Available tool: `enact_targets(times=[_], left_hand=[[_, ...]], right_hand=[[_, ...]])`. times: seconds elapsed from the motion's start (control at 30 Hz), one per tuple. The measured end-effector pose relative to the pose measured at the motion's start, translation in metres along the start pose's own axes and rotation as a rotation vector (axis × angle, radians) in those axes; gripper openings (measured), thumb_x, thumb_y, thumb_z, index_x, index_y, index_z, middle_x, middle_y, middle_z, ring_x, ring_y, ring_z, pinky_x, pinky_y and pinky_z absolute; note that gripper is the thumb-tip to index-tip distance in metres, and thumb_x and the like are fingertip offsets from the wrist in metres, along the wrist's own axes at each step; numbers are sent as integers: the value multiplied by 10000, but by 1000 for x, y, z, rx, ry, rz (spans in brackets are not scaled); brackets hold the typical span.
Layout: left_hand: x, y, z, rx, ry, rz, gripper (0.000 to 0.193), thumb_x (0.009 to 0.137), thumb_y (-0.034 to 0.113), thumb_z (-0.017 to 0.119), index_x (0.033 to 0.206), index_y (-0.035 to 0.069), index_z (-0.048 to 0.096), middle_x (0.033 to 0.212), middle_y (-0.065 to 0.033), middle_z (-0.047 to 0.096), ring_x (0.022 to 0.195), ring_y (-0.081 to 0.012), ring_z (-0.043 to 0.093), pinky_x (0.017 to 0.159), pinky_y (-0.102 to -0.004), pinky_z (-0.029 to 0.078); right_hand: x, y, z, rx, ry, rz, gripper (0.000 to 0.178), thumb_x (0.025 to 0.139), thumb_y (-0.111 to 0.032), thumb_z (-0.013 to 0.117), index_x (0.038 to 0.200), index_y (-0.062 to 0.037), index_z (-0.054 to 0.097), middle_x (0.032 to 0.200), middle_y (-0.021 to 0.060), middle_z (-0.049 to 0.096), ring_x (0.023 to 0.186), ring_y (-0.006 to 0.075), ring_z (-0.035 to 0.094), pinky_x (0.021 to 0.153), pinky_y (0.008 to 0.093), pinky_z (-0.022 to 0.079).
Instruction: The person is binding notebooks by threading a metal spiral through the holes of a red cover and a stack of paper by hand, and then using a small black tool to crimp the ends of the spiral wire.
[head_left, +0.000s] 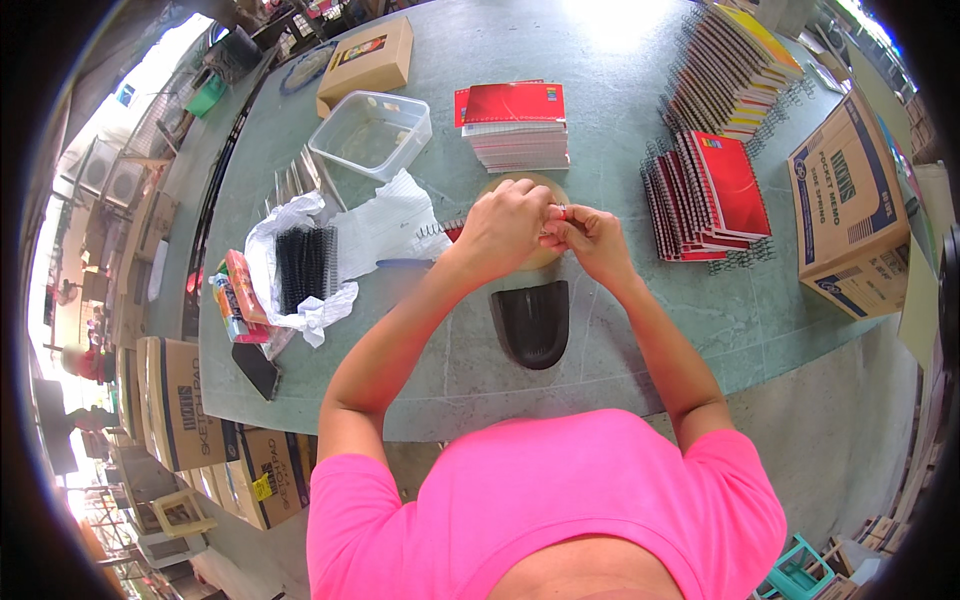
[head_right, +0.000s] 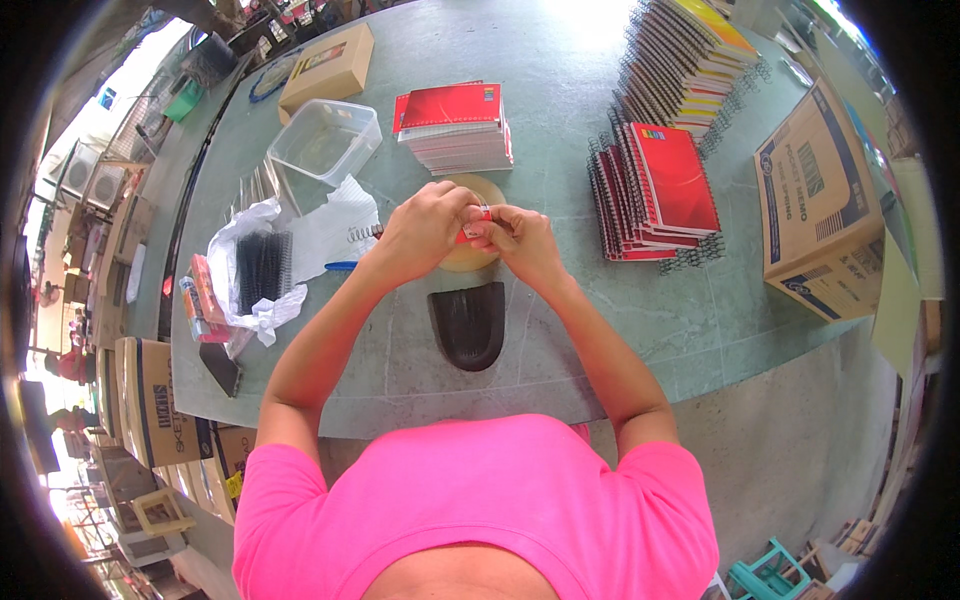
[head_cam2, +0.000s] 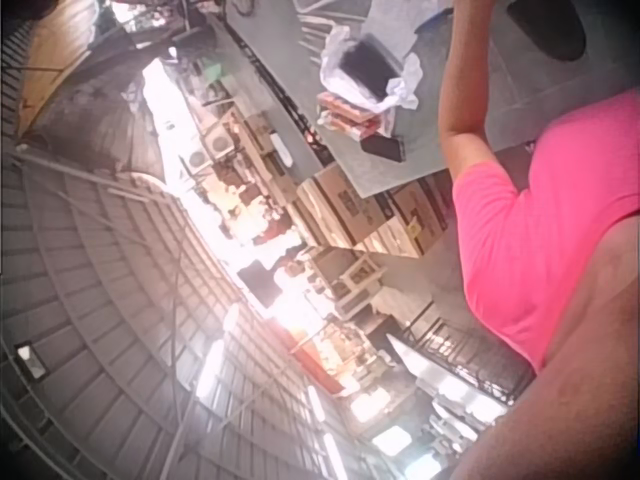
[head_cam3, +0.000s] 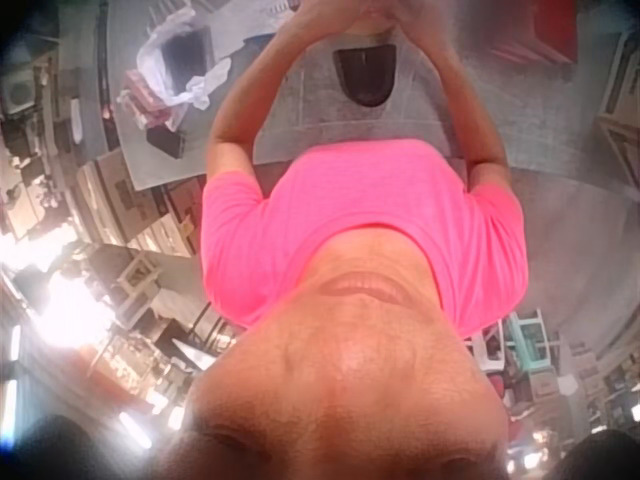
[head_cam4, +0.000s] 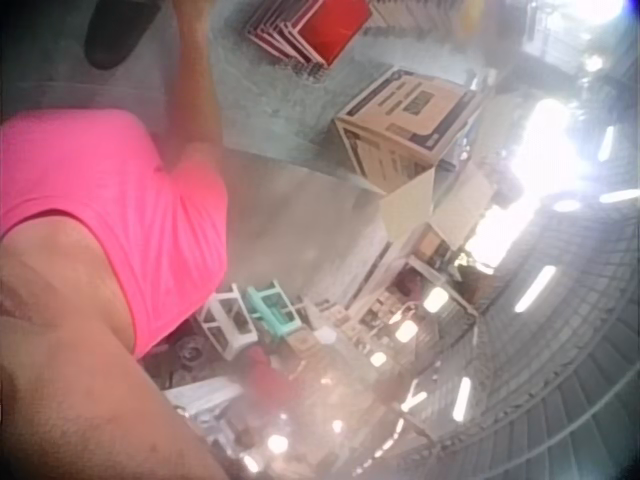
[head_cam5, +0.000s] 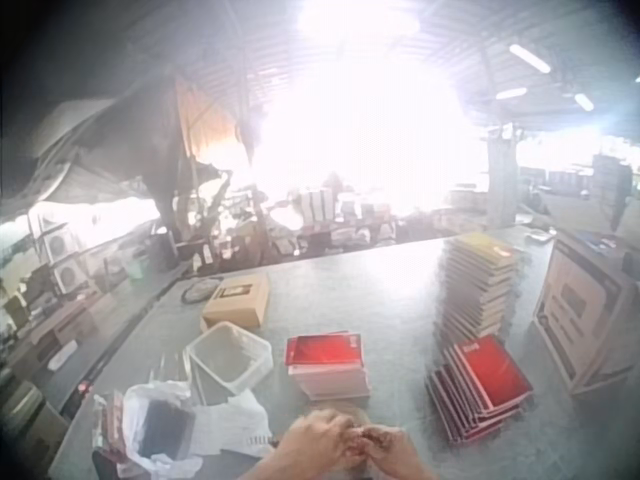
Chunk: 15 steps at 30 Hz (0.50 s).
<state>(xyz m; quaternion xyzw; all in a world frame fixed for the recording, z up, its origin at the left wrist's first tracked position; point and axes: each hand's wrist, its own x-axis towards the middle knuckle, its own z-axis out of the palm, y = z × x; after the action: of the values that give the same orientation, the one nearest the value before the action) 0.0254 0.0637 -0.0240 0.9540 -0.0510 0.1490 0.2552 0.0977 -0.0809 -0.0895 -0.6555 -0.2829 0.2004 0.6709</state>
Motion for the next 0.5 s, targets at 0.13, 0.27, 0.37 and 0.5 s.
enact_targets(times=[0.13,0.27,0.37,0.5], left_hand=[[3,1,5,-68,73,25,197,810,168,600,922,7,611,937,-144,610,891,-320,576,772,-415,466],[5,-1,10,-109,19,108,153,778,130,606,856,-1,613,889,-151,614,867,-315,572,765,-400,468],[5,-2,15,-94,85,156,129,765,104,610,842,0,607,866,-152,612,855,-323,567,754,-396,469],[0,9,20,13,177,139,105,758,70,606,835,-1,593,838,-152,592,845,-335,556,737,-408,464]], right_hand=[[-1,-8,-1,-117,-23,-26,152,892,-58,545,946,45,643,780,20,651,695,57,602,615,213,525],[-1,3,1,-64,15,-53,147,883,-59,555,958,33,642,760,26,653,669,57,602,589,212,509],[-5,1,0,-214,45,-76,173,867,-79,569,987,19,645,773,97,680,667,112,652,583,244,516],[-9,0,4,-441,151,-173,171,808,-90,591,949,-16,650,757,147,656,607,226,628,544,309,483]])
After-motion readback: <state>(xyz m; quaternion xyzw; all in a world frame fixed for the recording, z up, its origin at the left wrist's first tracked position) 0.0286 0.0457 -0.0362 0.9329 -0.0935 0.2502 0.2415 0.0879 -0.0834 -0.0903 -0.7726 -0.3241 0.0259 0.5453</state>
